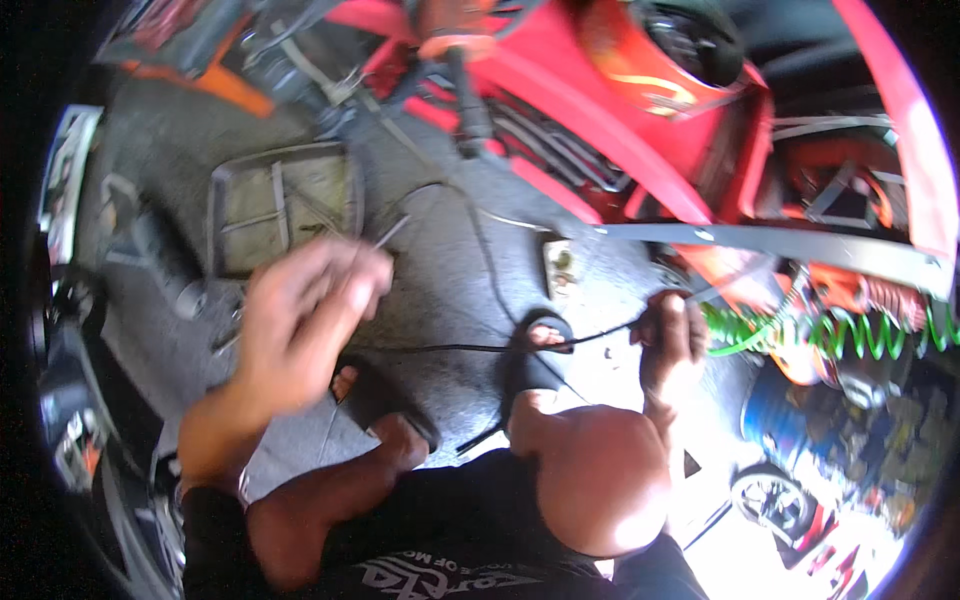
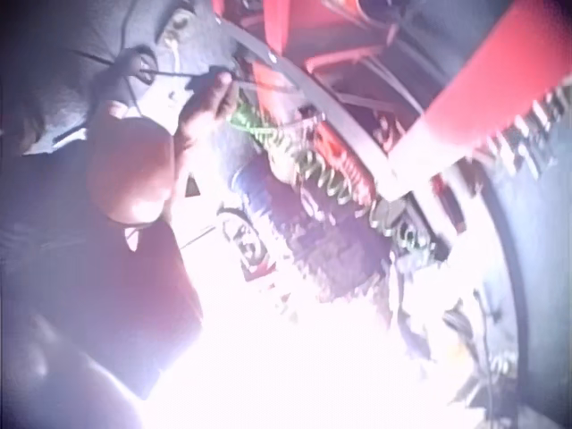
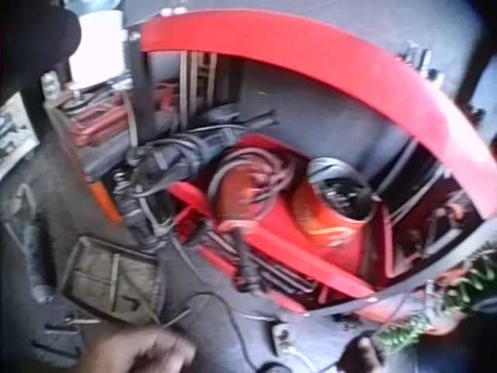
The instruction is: The person pushes material into a motorcycle exhaust silencer using a T-wrench, unpacks new fiberglass wool from a plastic wrapper, plugs a power cord into an electrical socket, and packs the fiberglass wool into the silencer by hand.
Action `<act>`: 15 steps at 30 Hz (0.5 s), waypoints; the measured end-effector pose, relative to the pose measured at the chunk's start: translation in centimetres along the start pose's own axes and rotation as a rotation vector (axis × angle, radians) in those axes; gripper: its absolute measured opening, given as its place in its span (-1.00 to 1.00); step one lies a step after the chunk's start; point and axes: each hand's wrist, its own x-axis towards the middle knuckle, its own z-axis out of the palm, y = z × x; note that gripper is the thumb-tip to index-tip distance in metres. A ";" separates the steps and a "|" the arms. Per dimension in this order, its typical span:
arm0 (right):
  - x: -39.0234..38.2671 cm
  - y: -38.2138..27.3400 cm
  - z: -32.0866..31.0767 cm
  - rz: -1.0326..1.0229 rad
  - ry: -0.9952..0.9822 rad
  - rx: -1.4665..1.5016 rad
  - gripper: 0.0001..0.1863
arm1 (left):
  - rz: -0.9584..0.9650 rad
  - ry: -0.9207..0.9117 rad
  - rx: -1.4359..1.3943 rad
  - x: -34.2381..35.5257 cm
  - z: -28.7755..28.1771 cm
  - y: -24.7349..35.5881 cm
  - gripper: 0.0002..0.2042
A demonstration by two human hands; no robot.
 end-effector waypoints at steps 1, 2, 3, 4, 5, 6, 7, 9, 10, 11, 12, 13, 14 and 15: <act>0.3 0.1 1.1 0.009 -0.017 -0.171 -0.66 | -0.072 0.020 -0.211 -1.4 0.1 3.8 -0.80; 0.7 0.2 1.0 0.045 0.004 -0.241 -0.65 | -0.032 0.135 -0.383 -2.3 1.6 6.4 -0.66; 1.3 -0.3 -0.5 0.068 0.001 -0.290 -0.64 | 0.005 0.153 -0.505 -1.9 2.9 8.8 -0.63; 1.8 1.2 -1.0 0.078 -0.046 -0.321 -0.64 | 0.030 0.209 -0.564 -2.2 3.1 11.2 -0.60; 2.2 2.4 -2.7 0.131 -0.013 -0.390 -0.64 | 0.046 0.191 -0.590 -1.7 3.6 11.2 -0.60; 2.4 4.8 -2.9 0.194 -0.015 -0.417 -0.64 | 0.058 0.163 -0.565 -1.5 3.5 11.5 -0.60; 2.8 7.9 -1.9 0.189 -0.051 -0.393 -0.64 | 0.073 0.158 -0.513 -1.9 2.6 12.7 -0.59; 2.7 13.4 -3.1 0.197 -0.081 -0.399 -0.66 | 0.082 0.093 -0.498 -1.4 2.3 12.3 -0.59; 2.2 15.5 -2.8 0.215 -0.174 -0.359 -0.66 | 0.085 0.072 -0.474 -1.5 1.8 12.5 -0.58; 0.8 13.1 -1.1 0.452 -0.174 -0.188 -0.64 | 0.075 0.049 -0.453 -1.5 1.9 12.6 -0.58; -0.6 10.7 0.3 0.688 -0.171 -0.017 -0.61 | 0.065 0.024 -0.434 -1.3 2.1 12.6 -0.58; -0.6 14.3 -1.6 0.666 -0.303 0.056 -0.59 | 0.054 -0.002 -0.415 -1.1 2.4 12.7 -0.57; -0.9 18.8 -2.4 0.644 -0.445 0.123 -0.56 | 0.040 -0.015 -0.400 -1.6 1.1 12.3 -0.57; -1.1 20.4 -2.8 0.614 -0.610 0.213 -0.57 | 0.035 -0.038 -0.388 -1.7 1.1 12.5 -0.57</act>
